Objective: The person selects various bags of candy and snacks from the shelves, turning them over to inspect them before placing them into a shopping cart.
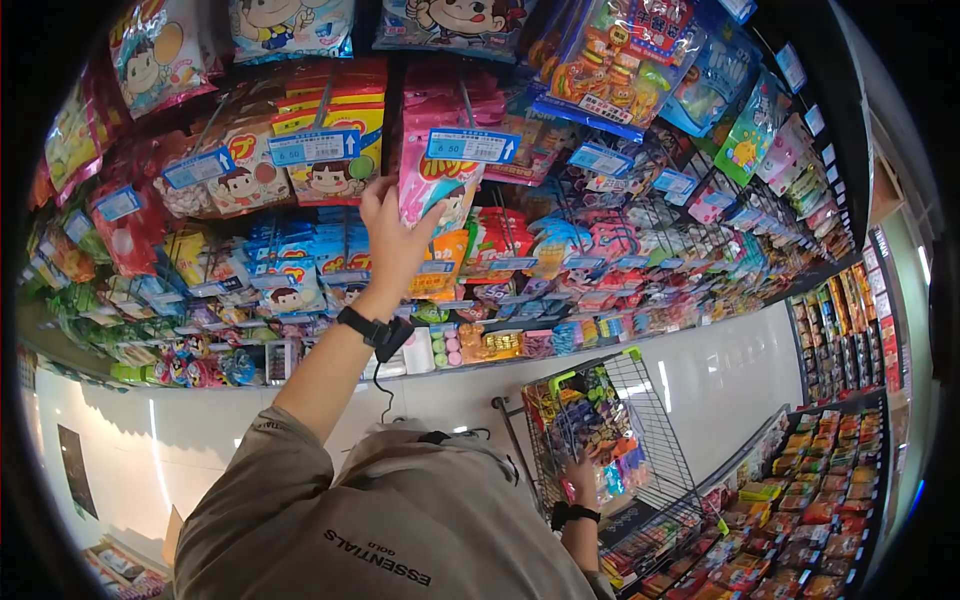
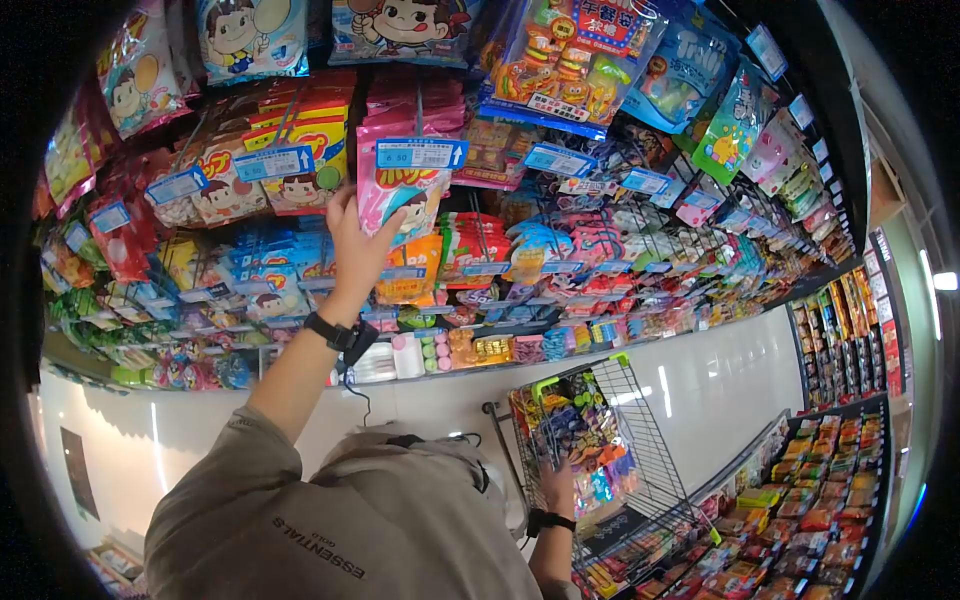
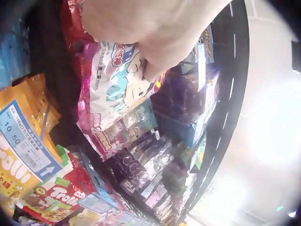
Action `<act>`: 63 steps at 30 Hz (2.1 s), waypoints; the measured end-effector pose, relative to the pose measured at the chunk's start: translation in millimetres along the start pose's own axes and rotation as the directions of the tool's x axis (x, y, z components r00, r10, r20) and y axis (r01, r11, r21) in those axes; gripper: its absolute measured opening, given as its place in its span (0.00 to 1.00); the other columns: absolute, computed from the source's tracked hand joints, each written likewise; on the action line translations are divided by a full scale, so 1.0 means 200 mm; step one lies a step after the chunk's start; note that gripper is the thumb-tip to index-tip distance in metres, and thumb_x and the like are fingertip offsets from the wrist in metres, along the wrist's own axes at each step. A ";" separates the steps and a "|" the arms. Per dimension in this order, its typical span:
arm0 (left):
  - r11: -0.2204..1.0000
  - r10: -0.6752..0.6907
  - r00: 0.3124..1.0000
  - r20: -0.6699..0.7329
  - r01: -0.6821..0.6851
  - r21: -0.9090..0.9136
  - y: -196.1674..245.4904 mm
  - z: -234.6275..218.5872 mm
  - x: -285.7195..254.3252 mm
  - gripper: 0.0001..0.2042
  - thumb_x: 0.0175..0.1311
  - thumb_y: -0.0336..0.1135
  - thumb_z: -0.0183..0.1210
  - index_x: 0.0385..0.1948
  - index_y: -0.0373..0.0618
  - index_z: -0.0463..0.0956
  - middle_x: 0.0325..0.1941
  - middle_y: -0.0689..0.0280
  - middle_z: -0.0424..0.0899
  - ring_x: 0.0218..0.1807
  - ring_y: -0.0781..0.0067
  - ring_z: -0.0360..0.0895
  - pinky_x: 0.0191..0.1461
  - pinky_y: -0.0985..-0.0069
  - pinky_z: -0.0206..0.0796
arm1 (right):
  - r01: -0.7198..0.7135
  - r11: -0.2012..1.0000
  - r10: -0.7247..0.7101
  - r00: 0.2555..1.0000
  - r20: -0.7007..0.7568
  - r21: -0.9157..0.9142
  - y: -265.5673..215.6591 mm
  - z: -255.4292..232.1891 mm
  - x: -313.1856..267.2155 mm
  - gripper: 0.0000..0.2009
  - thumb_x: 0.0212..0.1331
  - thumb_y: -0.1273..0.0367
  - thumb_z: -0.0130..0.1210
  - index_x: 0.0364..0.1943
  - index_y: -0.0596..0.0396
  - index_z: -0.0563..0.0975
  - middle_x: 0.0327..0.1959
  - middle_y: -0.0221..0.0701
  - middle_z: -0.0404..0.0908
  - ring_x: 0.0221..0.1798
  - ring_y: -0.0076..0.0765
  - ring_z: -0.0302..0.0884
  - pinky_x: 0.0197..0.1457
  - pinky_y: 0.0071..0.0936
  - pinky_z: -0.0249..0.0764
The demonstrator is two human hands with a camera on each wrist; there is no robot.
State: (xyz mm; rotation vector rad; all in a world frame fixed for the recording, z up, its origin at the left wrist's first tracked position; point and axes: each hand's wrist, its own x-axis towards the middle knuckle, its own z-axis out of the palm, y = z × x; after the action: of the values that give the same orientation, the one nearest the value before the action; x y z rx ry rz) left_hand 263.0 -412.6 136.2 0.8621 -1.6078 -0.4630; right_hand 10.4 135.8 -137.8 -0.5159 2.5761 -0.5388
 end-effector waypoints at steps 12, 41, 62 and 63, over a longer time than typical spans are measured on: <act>0.411 -0.212 0.627 0.750 0.753 -0.514 0.44 -0.24 -0.28 0.33 0.61 0.27 0.70 0.67 0.38 0.63 0.62 0.62 0.78 0.62 0.73 0.76 0.66 0.70 0.69 | 0.351 0.506 -0.560 0.829 -0.010 0.788 -1.50 -0.55 -0.29 0.23 0.70 0.68 0.60 0.65 0.59 0.70 0.53 0.32 0.81 0.54 0.24 0.78 0.58 0.25 0.74; 0.708 -0.444 0.801 0.401 0.588 -0.391 -0.06 -0.02 -0.09 0.29 0.74 0.44 0.58 0.71 0.43 0.59 0.78 0.56 0.57 0.80 0.63 0.51 0.80 0.60 0.50 | -0.769 -0.484 -0.872 0.463 -0.159 0.417 -1.65 -0.84 -0.11 0.29 0.74 0.62 0.48 0.76 0.54 0.59 0.32 0.30 0.74 0.16 0.24 0.70 0.15 0.21 0.62; 0.910 -0.115 0.891 0.439 0.271 -0.313 -0.17 0.08 0.18 0.17 0.68 0.32 0.64 0.55 0.38 0.77 0.54 0.63 0.84 0.54 0.74 0.79 0.59 0.72 0.69 | -0.764 -0.509 -0.860 0.463 -0.213 0.397 -1.73 -0.71 -0.12 0.26 0.78 0.65 0.40 0.76 0.56 0.58 0.31 0.29 0.72 0.15 0.24 0.69 0.16 0.22 0.61; 0.883 -0.109 0.892 0.438 0.289 -0.369 -0.15 0.08 0.18 0.17 0.69 0.32 0.63 0.56 0.37 0.76 0.54 0.63 0.84 0.55 0.74 0.79 0.60 0.73 0.69 | -0.741 -0.539 -0.842 0.491 -0.225 0.400 -1.74 -0.69 -0.12 0.26 0.78 0.67 0.40 0.77 0.58 0.56 0.30 0.29 0.72 0.15 0.24 0.69 0.15 0.23 0.61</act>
State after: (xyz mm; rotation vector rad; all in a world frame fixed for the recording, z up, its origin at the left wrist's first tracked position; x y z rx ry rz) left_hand 255.1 -461.7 136.1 0.6211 -1.6973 -1.1664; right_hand 53.1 -112.3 140.4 -0.2490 -0.4500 -1.8263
